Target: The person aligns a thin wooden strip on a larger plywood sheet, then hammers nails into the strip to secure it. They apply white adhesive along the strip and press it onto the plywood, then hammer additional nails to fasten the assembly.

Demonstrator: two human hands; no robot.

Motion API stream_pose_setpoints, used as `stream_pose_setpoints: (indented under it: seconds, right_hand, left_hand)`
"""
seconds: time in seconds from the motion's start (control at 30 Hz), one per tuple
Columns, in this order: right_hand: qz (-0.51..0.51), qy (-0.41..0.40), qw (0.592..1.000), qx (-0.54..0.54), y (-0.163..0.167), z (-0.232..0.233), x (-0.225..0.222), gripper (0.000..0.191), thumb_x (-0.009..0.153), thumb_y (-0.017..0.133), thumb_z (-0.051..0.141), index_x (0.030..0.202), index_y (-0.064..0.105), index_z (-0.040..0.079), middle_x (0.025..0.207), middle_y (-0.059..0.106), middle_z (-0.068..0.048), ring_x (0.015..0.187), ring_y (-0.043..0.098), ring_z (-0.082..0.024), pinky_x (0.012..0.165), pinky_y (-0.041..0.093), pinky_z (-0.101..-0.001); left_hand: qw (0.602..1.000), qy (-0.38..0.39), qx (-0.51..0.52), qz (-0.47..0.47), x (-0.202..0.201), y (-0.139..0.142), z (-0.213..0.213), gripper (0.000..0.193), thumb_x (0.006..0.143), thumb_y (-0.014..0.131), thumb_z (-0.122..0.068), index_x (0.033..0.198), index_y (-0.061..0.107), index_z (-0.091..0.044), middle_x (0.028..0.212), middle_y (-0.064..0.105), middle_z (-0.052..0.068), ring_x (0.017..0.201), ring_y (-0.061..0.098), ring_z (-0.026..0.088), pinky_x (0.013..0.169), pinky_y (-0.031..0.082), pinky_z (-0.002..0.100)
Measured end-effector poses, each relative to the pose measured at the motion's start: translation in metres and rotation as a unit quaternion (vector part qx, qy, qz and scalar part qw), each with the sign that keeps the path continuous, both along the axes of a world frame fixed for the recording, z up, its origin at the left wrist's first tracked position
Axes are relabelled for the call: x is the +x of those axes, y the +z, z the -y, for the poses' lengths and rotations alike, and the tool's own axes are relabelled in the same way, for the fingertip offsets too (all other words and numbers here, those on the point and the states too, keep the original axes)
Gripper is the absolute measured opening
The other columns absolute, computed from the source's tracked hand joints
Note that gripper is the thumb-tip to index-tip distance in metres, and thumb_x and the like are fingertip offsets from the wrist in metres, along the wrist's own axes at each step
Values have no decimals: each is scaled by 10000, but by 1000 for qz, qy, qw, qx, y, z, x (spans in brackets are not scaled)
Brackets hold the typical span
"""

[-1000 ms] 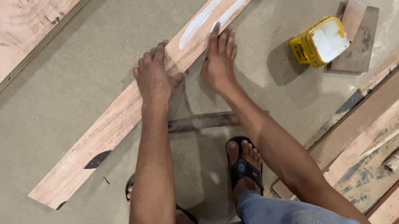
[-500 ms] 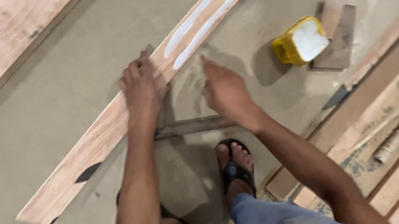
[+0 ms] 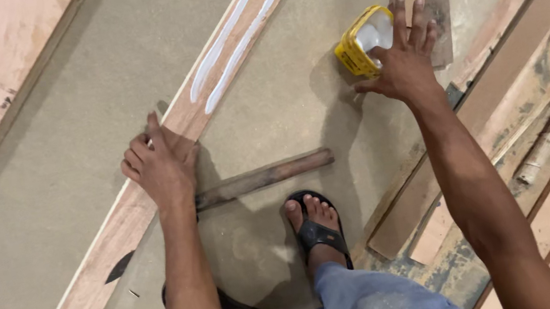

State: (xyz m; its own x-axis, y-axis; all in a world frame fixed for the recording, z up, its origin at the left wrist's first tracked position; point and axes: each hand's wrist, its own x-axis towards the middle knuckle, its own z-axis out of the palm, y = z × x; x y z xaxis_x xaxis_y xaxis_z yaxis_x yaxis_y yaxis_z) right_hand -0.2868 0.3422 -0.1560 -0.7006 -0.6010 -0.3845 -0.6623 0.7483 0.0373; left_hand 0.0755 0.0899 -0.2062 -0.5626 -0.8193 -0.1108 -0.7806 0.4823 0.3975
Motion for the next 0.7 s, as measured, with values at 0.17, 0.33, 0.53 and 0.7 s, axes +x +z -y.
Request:
stream_pose_setpoints:
  seconds: [0.17, 0.33, 0.53, 0.7]
  right_hand:
    - [51, -140, 980, -131, 6, -32, 1, 756, 752, 921, 499, 1353, 679, 110, 1749, 62, -201, 1604, -34, -434, 1284, 60, -632]
    - [228, -276, 837, -414, -16, -69, 24, 726, 806, 814, 248, 1453, 548, 53, 1740, 141, -185, 1576, 224, -345, 1226, 255, -503]
    - [50, -129, 874, -466, -4, -42, 88, 522, 846, 671, -28, 1362, 632, 39, 1731, 208, -179, 1619, 140, -392, 1291, 304, -516]
    - [41, 8, 846, -531, 1, 81, 82, 715, 841, 588, -133, 1520, 563, 92, 1770, 212, -136, 1631, 146, -355, 1392, 183, -506]
  left_hand:
    - [1000, -2, 25, 6, -1, -2, 7, 1054, 747, 930, -326, 1638, 387, -178, 1293, 563, 199, 1195, 492, 361, 1045, 323, 505]
    - [991, 19, 124, 48, -10, 3, 19, 1129, 663, 953, -368, 1606, 367, -165, 1205, 608, 185, 1141, 524, 349, 1051, 343, 496]
    - [992, 16, 126, 22, -18, 16, 26, 1144, 635, 965, -369, 1595, 381, -153, 1177, 634, 187, 1140, 546, 369, 1047, 352, 510]
    - [984, 24, 171, 39, -22, 26, 32, 1132, 647, 956, -380, 1600, 384, -165, 1176, 639, 193, 1144, 573, 366, 1067, 360, 507]
